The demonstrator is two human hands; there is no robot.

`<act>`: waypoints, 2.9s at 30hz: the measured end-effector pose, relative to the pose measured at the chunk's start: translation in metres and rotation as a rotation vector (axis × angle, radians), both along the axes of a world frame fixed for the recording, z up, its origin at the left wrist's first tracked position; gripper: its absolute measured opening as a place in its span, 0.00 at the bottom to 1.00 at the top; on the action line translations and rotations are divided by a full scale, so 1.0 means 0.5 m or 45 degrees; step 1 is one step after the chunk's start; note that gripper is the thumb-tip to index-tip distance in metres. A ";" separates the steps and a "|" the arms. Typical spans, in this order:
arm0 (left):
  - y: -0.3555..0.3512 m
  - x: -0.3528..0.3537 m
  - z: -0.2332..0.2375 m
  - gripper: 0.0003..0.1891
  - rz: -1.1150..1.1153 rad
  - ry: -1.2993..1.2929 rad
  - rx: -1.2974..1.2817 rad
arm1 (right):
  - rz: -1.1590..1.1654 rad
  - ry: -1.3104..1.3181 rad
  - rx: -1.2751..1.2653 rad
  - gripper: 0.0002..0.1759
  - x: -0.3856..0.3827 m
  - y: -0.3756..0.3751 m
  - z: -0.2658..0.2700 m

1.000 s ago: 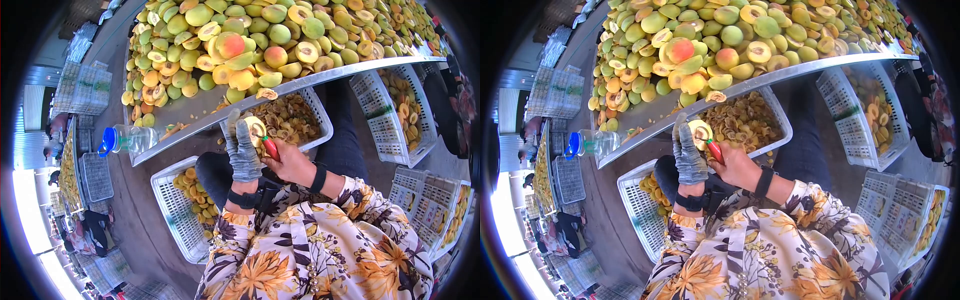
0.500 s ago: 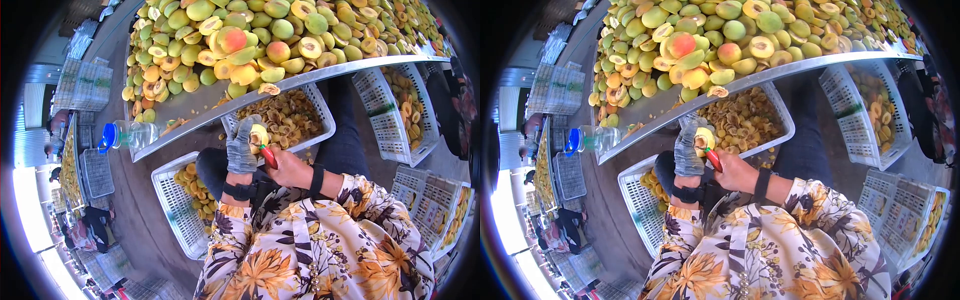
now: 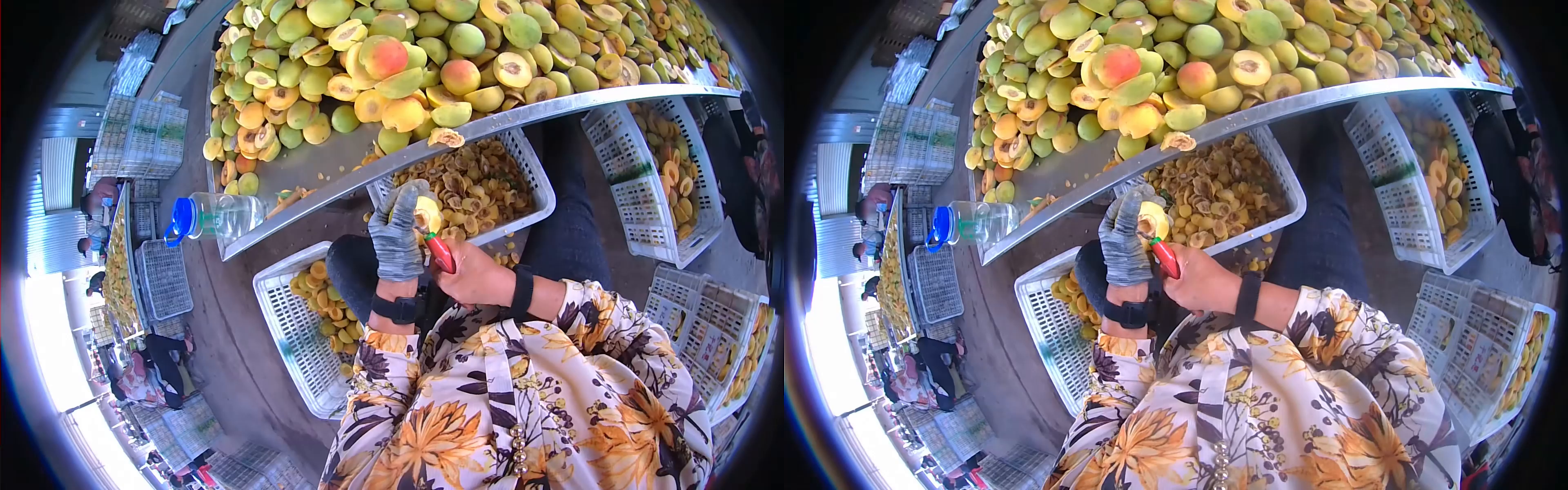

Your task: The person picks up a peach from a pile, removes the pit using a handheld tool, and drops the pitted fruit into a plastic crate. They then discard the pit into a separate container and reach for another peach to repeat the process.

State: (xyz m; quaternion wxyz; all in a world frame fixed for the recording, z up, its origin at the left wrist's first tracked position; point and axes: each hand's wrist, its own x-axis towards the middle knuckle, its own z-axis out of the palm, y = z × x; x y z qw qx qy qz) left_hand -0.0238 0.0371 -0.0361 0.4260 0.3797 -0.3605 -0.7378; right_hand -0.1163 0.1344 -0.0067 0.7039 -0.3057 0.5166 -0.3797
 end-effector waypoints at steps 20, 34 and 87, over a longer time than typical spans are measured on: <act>-0.018 0.025 0.026 0.15 -0.048 0.154 0.109 | 0.229 0.225 -0.089 0.06 -0.026 -0.030 0.013; -0.032 0.075 0.046 0.11 -0.408 0.139 0.327 | 0.256 0.643 -0.409 0.13 0.004 -0.010 -0.003; -0.013 0.065 0.032 0.11 0.095 -0.094 0.272 | 0.245 -0.025 0.062 0.08 0.031 -0.027 0.024</act>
